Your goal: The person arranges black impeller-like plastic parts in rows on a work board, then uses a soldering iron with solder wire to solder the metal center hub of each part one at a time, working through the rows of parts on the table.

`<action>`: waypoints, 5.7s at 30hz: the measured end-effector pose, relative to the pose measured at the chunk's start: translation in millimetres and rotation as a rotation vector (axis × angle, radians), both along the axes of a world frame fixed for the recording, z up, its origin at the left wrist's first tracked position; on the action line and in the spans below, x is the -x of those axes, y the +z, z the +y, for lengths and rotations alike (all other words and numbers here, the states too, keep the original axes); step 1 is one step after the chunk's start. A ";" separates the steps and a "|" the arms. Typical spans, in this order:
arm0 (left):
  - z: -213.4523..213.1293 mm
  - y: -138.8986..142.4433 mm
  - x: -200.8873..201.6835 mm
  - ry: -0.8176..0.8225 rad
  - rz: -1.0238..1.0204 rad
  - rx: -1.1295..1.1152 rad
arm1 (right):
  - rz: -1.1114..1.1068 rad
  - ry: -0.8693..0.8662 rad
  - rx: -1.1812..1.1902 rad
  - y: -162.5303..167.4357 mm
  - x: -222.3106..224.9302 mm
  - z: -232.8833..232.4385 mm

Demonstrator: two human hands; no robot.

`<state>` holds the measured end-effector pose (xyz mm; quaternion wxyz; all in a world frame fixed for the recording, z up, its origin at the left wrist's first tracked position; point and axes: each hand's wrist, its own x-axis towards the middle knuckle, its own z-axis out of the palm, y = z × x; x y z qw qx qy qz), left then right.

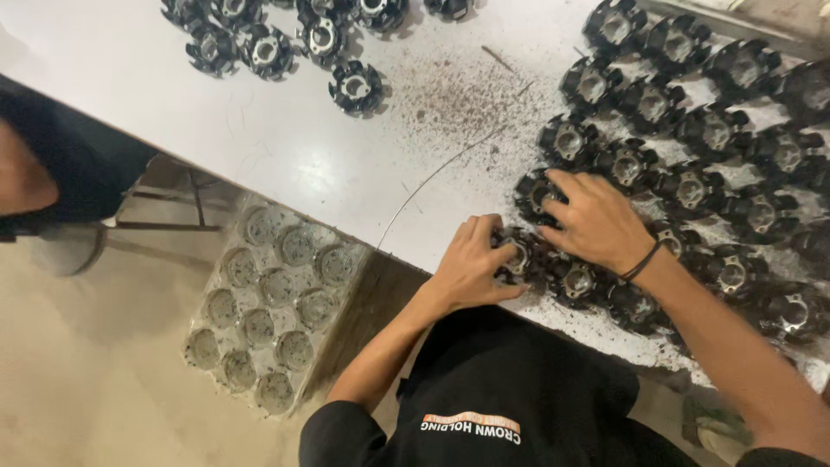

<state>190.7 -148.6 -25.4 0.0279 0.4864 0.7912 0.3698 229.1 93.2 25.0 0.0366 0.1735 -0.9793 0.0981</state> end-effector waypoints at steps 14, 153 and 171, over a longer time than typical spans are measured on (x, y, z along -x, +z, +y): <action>12.1 -3.6 -4.9 -0.044 -0.098 -0.014 | -0.002 0.004 0.245 2.8 -2.8 17.5; -64.7 -4.7 58.3 0.440 -0.083 0.025 | -0.054 0.159 -0.231 1.5 80.4 -49.6; -44.4 3.8 40.4 0.192 -0.173 0.019 | -0.023 0.197 0.178 -10.0 66.1 -27.3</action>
